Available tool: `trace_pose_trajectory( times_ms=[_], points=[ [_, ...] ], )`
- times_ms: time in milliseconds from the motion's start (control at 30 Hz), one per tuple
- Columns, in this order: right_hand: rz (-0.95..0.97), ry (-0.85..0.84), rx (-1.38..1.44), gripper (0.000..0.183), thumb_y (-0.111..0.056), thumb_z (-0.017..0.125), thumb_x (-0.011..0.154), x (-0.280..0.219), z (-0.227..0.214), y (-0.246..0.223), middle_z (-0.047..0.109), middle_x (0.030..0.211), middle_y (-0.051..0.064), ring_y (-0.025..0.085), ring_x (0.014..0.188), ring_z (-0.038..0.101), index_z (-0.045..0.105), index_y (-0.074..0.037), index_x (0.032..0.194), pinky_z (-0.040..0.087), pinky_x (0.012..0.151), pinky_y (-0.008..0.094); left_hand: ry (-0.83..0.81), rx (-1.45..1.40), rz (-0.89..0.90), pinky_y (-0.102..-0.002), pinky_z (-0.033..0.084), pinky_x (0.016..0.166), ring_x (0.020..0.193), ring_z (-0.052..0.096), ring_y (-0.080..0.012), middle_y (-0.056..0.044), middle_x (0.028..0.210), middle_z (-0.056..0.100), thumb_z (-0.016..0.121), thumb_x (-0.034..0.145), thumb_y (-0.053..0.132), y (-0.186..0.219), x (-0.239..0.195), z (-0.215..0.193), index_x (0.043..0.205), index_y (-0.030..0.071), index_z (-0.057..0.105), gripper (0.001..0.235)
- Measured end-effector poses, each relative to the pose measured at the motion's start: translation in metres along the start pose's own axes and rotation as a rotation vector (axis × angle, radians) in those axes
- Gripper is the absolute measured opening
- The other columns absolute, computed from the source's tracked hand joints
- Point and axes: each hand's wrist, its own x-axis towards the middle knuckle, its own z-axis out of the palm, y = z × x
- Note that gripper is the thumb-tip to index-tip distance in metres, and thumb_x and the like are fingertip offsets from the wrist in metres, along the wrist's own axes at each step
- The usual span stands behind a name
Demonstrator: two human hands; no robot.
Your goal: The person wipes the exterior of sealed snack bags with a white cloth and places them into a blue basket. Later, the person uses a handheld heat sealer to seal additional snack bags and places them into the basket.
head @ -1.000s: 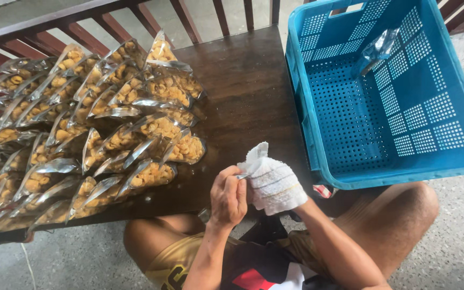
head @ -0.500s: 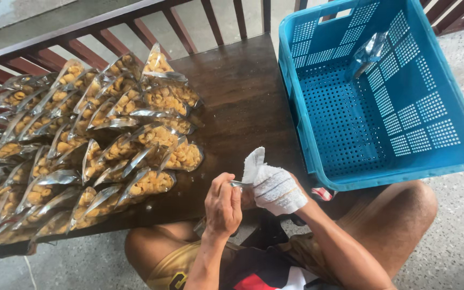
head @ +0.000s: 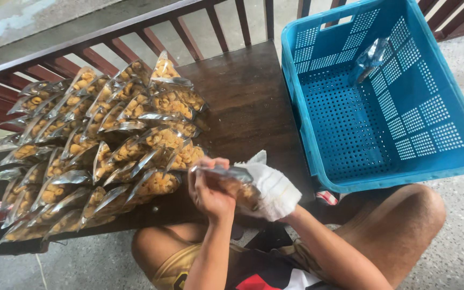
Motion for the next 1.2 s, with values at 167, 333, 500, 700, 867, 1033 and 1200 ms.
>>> trace_pose_trajectory(
  times_ms=[167,333,500,700,867,1033,1200],
  points=[
    [0.483,-0.03,0.976,0.04,-0.03,0.061,0.094,0.004,-0.008,0.044,0.072,0.114,0.01,0.022,0.099,0.07,0.064,-0.004,0.124,0.059,0.087,0.039,-0.138,-0.066,-0.098,-0.041,0.055,0.099,0.109,0.068,-0.0308,-0.014,0.113,0.064,0.05,0.11,0.026,-0.011,0.03,0.01,0.112,-0.004,0.061,0.032],
    [0.061,0.114,0.662,0.03,-0.014,0.066,0.094,0.009,-0.042,0.042,0.067,0.11,0.007,0.021,0.098,0.066,0.063,-0.004,0.122,0.057,0.084,0.038,-0.166,0.228,-0.531,-0.029,0.053,0.083,0.095,0.067,-0.0146,-0.005,0.105,0.071,0.056,0.096,0.036,0.025,0.046,0.019,0.112,0.006,0.067,0.035],
    [-0.313,0.395,-0.548,0.037,-0.002,0.069,0.083,0.009,-0.058,0.023,0.062,0.106,0.007,0.021,0.094,0.064,0.063,-0.003,0.12,0.053,0.08,0.033,-0.456,0.752,-0.574,-0.025,0.045,0.066,0.075,0.055,-0.0078,0.0,0.085,0.066,0.073,0.091,0.021,0.058,0.071,0.047,0.102,0.006,0.072,0.019],
    [0.032,0.312,0.589,0.034,-0.008,0.069,0.089,0.003,-0.07,0.033,0.062,0.109,0.011,0.023,0.096,0.062,0.062,-0.001,0.121,0.052,0.082,0.035,-0.483,1.194,-0.557,-0.038,0.029,0.046,0.056,0.044,-0.0182,-0.008,0.078,0.057,0.072,0.096,0.023,0.055,0.174,0.084,0.105,0.001,0.07,0.024],
    [-0.04,0.194,0.914,0.037,-0.013,0.069,0.092,-0.013,-0.121,0.007,0.061,0.114,0.012,0.025,0.101,0.061,0.059,0.0,0.125,0.052,0.086,0.037,-0.477,1.553,-0.162,-0.037,0.052,0.062,0.07,0.067,-0.0191,-0.016,0.081,0.07,0.077,0.088,0.031,-0.027,0.269,0.085,0.104,-0.008,0.067,0.043],
    [-0.302,0.242,1.056,0.041,-0.018,0.068,0.094,-0.057,-0.161,-0.035,0.061,0.119,0.014,0.027,0.105,0.061,0.057,0.001,0.129,0.052,0.091,0.039,-0.274,1.843,-0.36,-0.04,0.053,0.06,0.065,0.069,-0.0282,-0.021,0.085,0.073,0.075,0.09,0.039,-0.098,0.351,0.041,0.097,-0.009,0.072,0.049],
    [-0.469,0.348,1.116,0.046,-0.023,0.068,0.097,-0.082,-0.185,-0.053,0.06,0.123,0.015,0.028,0.11,0.06,0.055,0.002,0.133,0.052,0.096,0.041,-0.4,2.061,-0.269,-0.044,0.061,0.066,0.073,0.073,-0.0338,-0.023,0.087,0.073,0.07,0.089,0.029,-0.104,0.38,0.03,0.092,-0.006,0.07,0.035]
  ],
)
